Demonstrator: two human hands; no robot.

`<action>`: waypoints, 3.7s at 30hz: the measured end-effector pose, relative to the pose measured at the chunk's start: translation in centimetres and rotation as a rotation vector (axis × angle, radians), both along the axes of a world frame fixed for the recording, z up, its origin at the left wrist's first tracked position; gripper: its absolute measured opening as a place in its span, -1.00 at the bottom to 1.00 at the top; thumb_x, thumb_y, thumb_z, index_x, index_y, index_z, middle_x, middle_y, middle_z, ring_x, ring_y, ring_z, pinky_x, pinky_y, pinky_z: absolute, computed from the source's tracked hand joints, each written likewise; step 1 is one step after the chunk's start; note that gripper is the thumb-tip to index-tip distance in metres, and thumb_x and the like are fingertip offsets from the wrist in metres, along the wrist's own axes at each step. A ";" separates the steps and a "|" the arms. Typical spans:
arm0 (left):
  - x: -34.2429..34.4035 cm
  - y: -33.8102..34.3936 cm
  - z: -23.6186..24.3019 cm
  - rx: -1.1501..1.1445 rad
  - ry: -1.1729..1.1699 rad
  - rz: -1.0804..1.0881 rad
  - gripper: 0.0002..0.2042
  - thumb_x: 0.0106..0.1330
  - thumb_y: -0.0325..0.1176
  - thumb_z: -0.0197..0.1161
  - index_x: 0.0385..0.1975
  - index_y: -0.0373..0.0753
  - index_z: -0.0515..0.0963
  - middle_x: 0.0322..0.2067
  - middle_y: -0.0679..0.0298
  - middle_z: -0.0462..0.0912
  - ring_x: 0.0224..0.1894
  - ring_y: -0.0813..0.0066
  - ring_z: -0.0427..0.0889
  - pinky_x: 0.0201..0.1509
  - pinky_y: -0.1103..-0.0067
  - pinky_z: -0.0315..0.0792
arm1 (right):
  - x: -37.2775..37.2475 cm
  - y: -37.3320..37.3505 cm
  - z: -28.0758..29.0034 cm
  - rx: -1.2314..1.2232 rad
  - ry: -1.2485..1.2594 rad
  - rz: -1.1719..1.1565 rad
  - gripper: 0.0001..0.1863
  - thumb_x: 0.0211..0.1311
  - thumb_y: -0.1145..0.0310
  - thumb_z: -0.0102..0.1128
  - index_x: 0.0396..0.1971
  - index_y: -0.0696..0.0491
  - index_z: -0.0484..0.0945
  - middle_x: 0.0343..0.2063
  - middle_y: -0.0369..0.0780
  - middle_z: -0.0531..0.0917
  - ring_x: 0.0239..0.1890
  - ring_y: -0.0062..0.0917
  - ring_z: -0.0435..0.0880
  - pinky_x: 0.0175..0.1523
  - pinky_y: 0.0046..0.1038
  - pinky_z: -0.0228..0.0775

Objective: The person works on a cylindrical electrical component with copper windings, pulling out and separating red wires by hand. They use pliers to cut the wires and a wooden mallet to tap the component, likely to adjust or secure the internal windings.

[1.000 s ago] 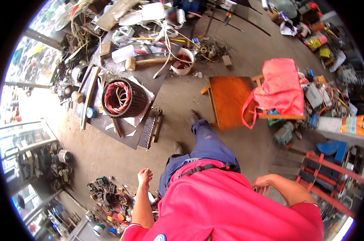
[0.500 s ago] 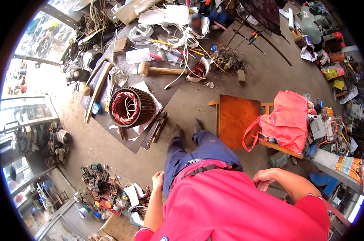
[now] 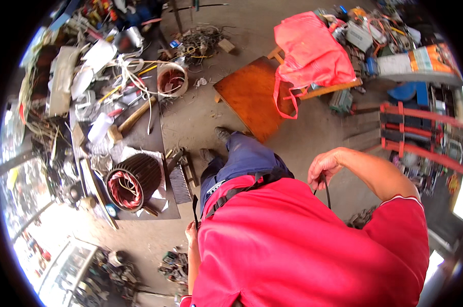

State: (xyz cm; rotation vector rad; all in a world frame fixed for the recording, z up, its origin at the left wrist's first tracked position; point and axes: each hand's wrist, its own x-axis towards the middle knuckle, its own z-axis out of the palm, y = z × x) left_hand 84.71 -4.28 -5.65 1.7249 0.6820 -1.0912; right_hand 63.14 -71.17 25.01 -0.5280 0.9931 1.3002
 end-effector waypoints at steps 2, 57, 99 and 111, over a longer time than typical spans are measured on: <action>3.7 -1.1 2.8 0.011 0.014 -0.086 -0.72 0.37 -0.30 0.23 -0.03 -0.34 0.56 -0.32 0.20 0.70 -0.37 0.43 0.65 -0.29 0.52 0.53 | -1.2 1.7 0.2 -0.025 -0.057 -0.081 -0.60 0.26 0.40 0.22 0.07 0.21 0.50 -0.13 -0.04 0.71 -0.16 -0.29 0.74 -0.05 -0.23 0.62; -18.8 -54.3 -10.0 -0.054 0.179 0.427 -0.52 0.25 0.03 0.09 -0.16 -0.28 0.66 -0.18 -0.07 0.71 -0.05 -0.06 0.68 0.01 0.20 0.54 | 45.7 4.7 -19.5 -0.607 -1.003 2.278 -0.21 0.20 0.05 0.19 0.37 0.12 0.22 0.36 0.08 0.25 0.33 0.01 0.31 0.35 -0.08 0.26; -15.0 -29.5 -16.4 0.144 -0.240 -0.081 -0.46 0.15 0.11 0.18 0.02 -0.15 0.52 -0.03 -0.07 0.61 0.04 -0.17 0.55 0.11 0.17 0.44 | 36.0 5.7 -34.1 -1.148 -1.625 1.337 -0.24 0.06 0.22 0.27 0.27 0.16 0.23 0.26 0.10 0.27 0.29 0.02 0.25 0.36 -0.04 0.09; -19.3 -34.3 -21.2 0.279 -0.391 0.533 -0.46 0.38 0.11 -0.06 0.10 -0.21 0.44 0.02 -0.12 0.62 0.12 -0.12 0.55 0.17 0.22 0.39 | 30.6 0.1 -34.7 -1.181 -1.898 1.066 -0.19 0.08 0.18 0.30 0.31 0.17 0.20 0.31 0.16 0.19 0.36 0.07 0.16 0.41 0.03 0.01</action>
